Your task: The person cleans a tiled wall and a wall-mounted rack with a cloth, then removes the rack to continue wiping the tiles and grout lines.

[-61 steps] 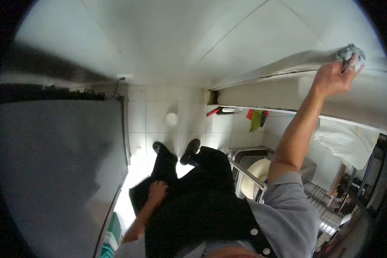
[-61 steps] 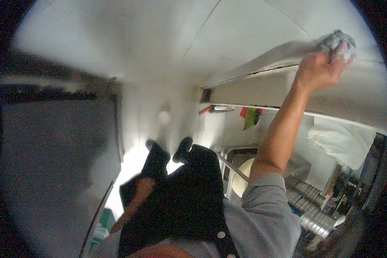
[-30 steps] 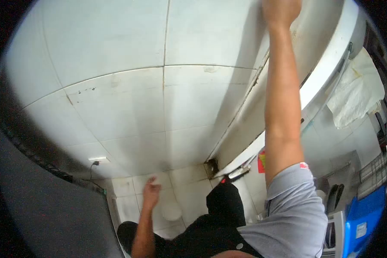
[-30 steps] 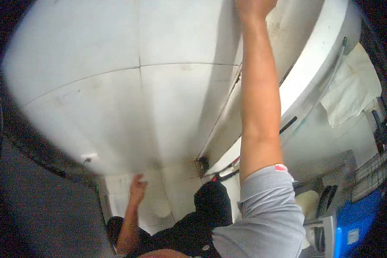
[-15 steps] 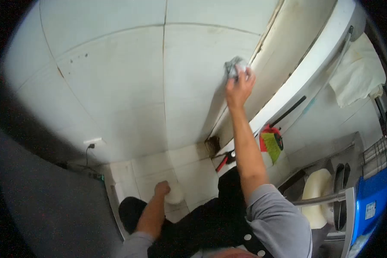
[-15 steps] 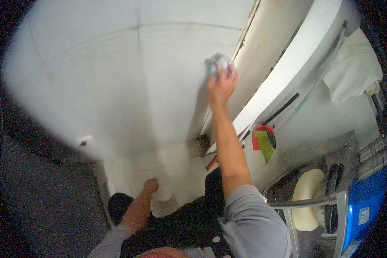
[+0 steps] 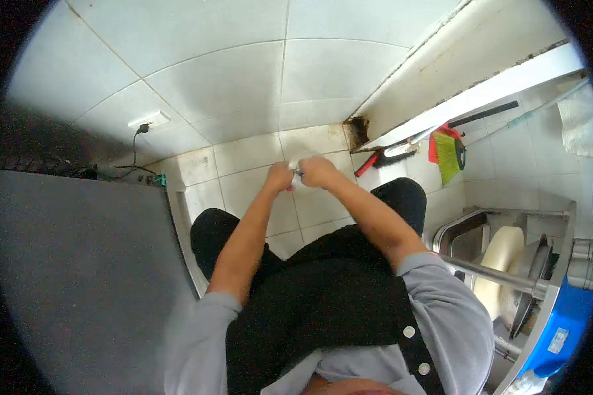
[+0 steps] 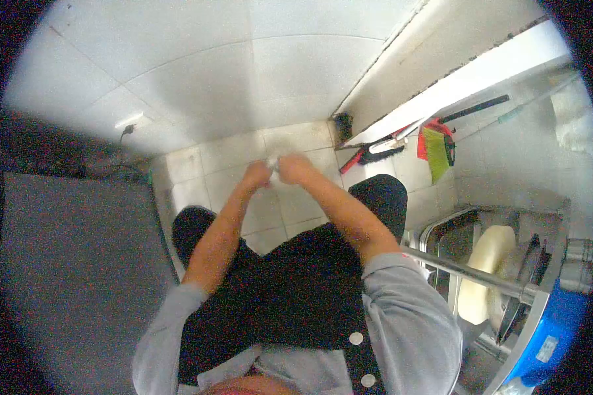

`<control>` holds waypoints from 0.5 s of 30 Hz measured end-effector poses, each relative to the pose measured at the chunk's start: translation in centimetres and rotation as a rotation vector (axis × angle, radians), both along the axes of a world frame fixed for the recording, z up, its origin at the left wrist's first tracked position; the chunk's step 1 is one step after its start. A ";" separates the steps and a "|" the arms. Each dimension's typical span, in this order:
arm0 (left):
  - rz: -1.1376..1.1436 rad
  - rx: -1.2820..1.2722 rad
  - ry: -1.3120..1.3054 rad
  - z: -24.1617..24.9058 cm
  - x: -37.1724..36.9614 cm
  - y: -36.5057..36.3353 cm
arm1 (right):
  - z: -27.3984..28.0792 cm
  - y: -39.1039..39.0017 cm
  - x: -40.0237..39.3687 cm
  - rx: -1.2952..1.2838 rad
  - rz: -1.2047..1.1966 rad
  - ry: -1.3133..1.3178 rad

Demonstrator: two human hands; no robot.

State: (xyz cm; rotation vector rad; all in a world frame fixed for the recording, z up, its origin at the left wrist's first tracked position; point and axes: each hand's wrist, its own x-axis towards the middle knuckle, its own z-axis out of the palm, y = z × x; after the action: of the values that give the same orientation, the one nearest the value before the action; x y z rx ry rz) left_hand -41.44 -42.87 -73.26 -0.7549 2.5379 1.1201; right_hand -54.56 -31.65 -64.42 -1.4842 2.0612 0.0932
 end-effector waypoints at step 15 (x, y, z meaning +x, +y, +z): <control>0.085 -0.149 0.139 -13.7 1.4 -0.8 | -5.2 0.5 -4.2 -0.204 -0.309 -0.156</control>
State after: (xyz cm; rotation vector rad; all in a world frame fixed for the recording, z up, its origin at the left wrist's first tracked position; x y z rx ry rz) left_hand -40.00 -43.65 -86.96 -0.8563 2.7541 1.0519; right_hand -58.74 -31.15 -69.60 -1.2225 2.1929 -0.3532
